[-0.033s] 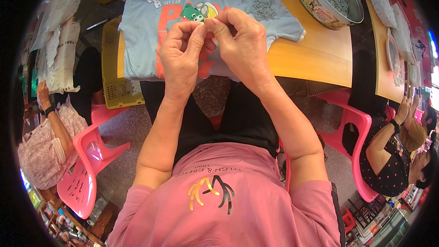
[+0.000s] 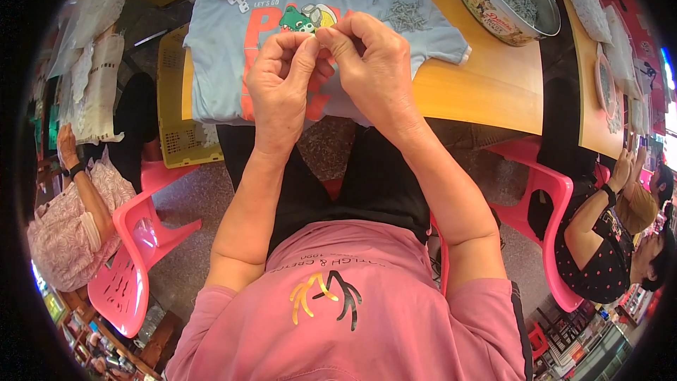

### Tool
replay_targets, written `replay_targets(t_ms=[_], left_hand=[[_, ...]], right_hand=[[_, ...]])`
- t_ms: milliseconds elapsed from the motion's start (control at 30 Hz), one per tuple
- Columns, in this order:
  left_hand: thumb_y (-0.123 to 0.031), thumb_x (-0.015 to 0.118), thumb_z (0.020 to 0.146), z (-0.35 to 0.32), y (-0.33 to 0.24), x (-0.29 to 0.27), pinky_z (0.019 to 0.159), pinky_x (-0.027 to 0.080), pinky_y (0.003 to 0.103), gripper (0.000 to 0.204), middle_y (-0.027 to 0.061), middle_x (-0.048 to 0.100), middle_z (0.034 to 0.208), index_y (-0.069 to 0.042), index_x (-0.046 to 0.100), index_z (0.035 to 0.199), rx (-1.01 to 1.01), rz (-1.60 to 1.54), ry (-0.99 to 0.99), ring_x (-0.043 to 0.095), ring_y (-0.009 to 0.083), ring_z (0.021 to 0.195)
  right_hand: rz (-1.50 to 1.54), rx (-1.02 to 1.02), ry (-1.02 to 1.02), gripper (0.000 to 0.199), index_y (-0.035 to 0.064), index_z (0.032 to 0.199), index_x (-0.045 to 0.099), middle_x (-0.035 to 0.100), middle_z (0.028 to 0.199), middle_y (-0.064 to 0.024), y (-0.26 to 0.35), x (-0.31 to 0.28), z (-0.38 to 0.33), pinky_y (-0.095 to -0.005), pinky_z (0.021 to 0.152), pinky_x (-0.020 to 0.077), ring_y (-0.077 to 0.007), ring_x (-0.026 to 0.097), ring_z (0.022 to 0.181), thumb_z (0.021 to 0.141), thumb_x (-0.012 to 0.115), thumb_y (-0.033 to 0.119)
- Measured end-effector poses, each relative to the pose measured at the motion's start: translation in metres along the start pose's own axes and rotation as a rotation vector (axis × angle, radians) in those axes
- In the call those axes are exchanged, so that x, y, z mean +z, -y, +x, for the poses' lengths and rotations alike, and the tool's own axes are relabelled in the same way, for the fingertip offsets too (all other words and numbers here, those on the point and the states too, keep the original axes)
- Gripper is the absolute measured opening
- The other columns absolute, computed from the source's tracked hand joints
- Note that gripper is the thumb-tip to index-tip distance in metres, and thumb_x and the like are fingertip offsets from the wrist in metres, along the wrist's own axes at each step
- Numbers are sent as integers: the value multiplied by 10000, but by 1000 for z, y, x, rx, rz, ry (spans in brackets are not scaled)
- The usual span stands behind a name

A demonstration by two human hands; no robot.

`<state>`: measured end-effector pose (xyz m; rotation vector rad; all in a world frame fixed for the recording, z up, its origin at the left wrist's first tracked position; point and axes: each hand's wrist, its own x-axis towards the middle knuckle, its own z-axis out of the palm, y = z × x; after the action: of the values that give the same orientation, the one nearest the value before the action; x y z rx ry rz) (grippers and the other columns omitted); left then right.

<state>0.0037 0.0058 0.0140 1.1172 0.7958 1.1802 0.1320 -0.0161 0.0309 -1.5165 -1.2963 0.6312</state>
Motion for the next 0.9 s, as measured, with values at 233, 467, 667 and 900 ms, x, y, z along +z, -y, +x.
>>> replay_targets(t_ms=[233, 467, 667, 900], left_hand=[[-97, 593, 979, 3, -2, -4, 646, 523, 230, 113, 78, 680, 865, 15, 588, 995, -20, -106, 40, 627, 97, 708], [-101, 599, 977, 0, -4, -6, 647, 521, 231, 118, 79, 680, 863, 14, 591, 1000, -48, -111, 55, 622, 98, 702], [-137, 630, 963, -1, -3, -7, 629, 499, 211, 140, 55, 678, 856, -3, 599, 989, -41, -67, 54, 598, 74, 687], [-144, 646, 956, -1, -4, -6, 609, 474, 193, 131, 16, 661, 829, -22, 606, 980, -47, -5, 57, 562, 41, 683]], right_hand=[[124, 48, 137, 204, -16, 982, 686, 679, 817, -24, 4, -16, 8, -236, 672, 525, -79, 593, 710, 981, 604, 170], [-202, -289, 251, 200, -7, 1025, 633, 664, 835, -80, 6, -37, 13, -302, 653, 507, -164, 600, 704, 999, 561, 178], [-368, -498, 283, 139, -3, 943, 583, 604, 817, -124, 7, -39, 18, -359, 630, 470, -303, 587, 706, 944, 613, 133], [-468, -551, 347, 127, 33, 924, 573, 600, 823, -121, 6, -43, 26, -433, 614, 467, -351, 598, 729, 931, 607, 156]])
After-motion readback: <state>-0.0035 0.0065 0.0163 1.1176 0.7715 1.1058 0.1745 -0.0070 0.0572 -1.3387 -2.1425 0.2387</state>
